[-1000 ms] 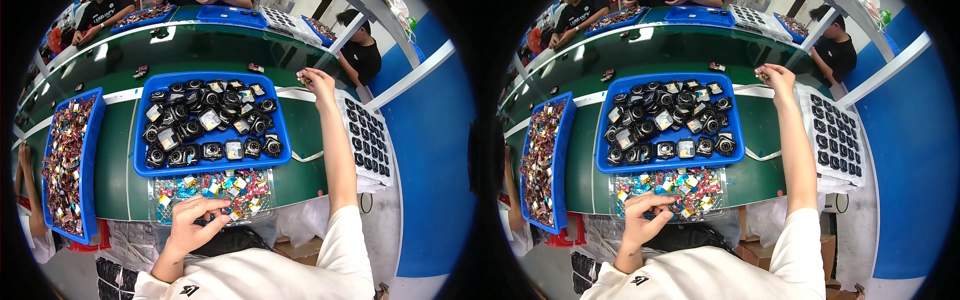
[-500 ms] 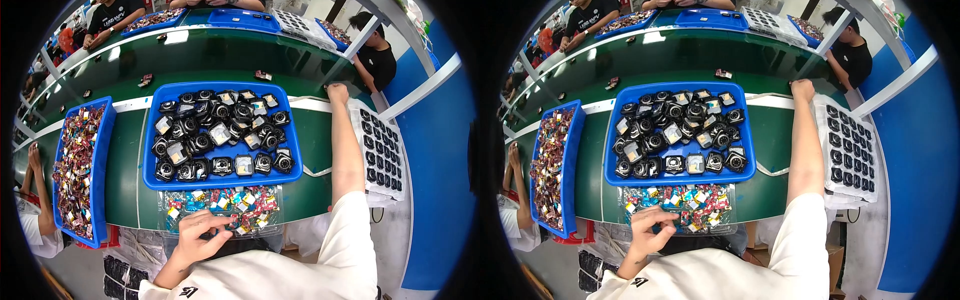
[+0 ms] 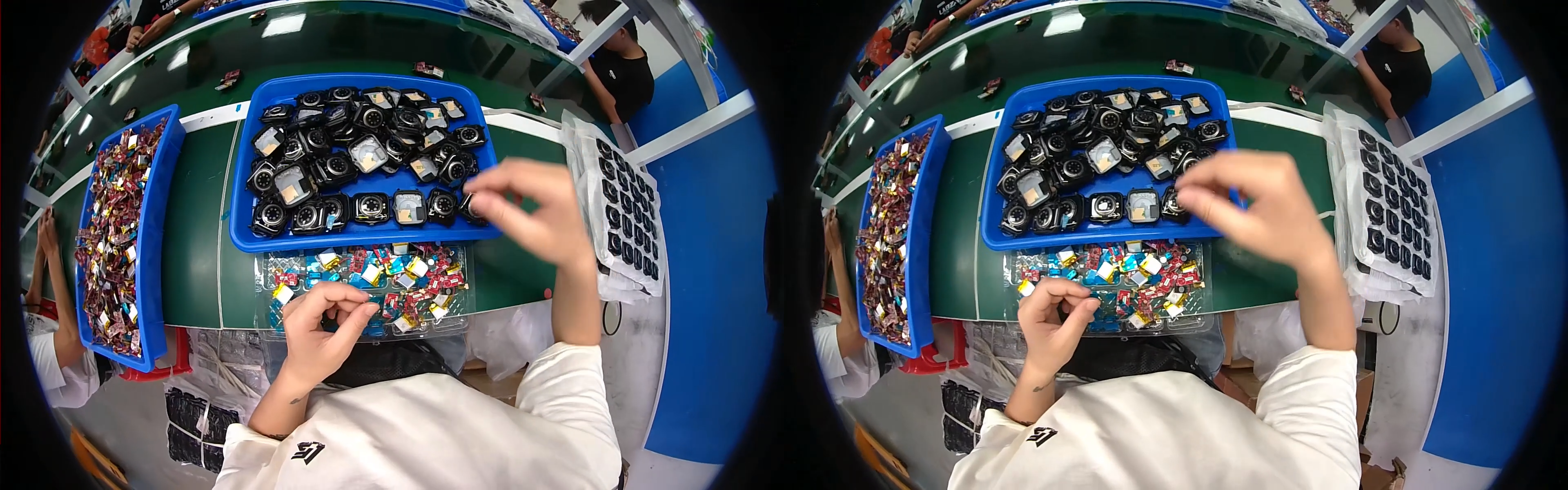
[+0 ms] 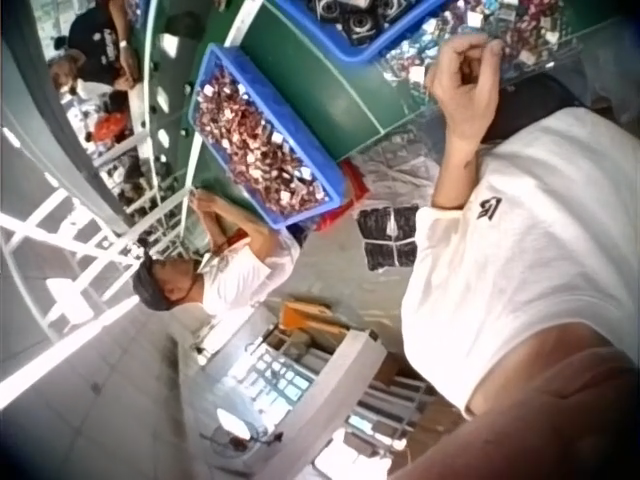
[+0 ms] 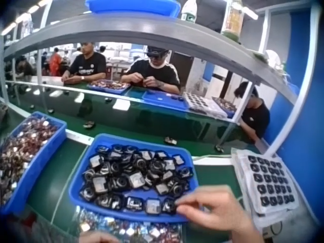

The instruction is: Manually assemble small electronic components, specifically camera or sensor modules, into their plastic housings on a production line.

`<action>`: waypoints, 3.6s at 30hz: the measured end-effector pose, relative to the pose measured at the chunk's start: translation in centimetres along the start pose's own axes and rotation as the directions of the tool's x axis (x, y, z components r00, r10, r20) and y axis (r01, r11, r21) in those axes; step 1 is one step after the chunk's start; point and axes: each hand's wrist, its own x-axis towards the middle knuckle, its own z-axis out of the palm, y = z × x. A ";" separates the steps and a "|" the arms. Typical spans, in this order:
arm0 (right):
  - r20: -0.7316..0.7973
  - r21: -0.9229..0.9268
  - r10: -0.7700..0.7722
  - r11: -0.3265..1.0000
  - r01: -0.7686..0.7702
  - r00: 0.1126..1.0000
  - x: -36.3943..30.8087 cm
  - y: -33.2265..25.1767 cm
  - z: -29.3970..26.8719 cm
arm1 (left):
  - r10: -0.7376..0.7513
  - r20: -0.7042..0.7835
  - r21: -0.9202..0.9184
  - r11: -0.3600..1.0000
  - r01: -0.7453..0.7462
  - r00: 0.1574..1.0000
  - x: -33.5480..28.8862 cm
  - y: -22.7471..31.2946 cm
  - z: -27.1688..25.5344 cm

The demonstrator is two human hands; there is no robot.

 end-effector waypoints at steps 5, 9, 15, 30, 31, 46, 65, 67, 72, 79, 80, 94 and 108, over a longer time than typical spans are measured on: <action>-0.131 -0.432 -0.032 0.901 -0.028 0.991 -5.7 -1.3 7.3 | 0.179 0.123 0.038 0.982 -0.185 0.976 0.4 0.8 0.2; -0.191 -0.485 -0.055 0.873 -0.045 0.980 -5.8 -0.7 9.0 | 0.324 0.181 0.047 0.940 -0.337 0.929 0.8 -0.2 -0.5; -0.360 -0.138 -0.183 0.980 0.142 0.915 -5.4 -1.5 8.0 | 0.180 0.085 -0.055 0.983 -0.175 0.980 0.5 0.3 -0.2; -0.198 0.397 -0.010 0.913 0.090 0.980 -7.0 -3.0 9.9 | 0.247 0.267 0.147 0.945 -0.293 0.931 1.8 2.5 -0.2; -0.155 0.420 0.015 0.906 0.052 0.988 -7.2 -3.1 9.8 | 0.242 0.269 0.074 0.960 -0.270 0.932 1.8 2.4 -0.5; -0.058 0.746 0.127 0.664 -0.041 0.990 -8.2 -3.4 10.8 | 0.247 0.483 -0.028 0.963 -0.267 0.840 2.6 3.0 -1.6; -0.171 0.583 0.320 0.795 -0.166 0.932 -8.6 -3.8 11.0 | 0.064 0.296 0.025 0.997 -0.075 0.953 1.2 1.6 -0.7; -0.211 0.516 0.238 0.851 -0.098 0.948 -8.3 -3.6 10.8 | 0.005 0.266 -0.010 1.000 -0.002 0.964 0.7 1.7 -0.7; -0.337 0.299 -0.026 0.945 0.133 0.941 -7.8 -3.4 10.9 | -0.192 0.279 -0.081 0.972 0.223 0.941 0.7 2.8 0.3; -0.421 0.227 -0.007 0.967 0.113 0.907 -8.0 -3.6 11.4 | -0.037 0.222 0.009 0.999 0.036 0.974 0.6 2.1 0.6; -0.373 0.312 0.033 0.946 0.092 0.927 -8.0 -3.5 11.3 | -0.027 0.229 0.009 1.000 0.025 0.973 0.6 2.2 0.5; -0.088 0.860 0.328 0.501 -0.095 0.940 -9.1 -4.0 11.1 | 0.076 0.224 -0.006 0.997 -0.076 0.972 0.7 2.0 0.7; -0.405 -0.106 0.089 0.984 -0.143 0.910 -7.0 -1.6 9.6 | -0.094 0.223 -0.337 0.926 0.168 0.970 0.5 2.0 -0.4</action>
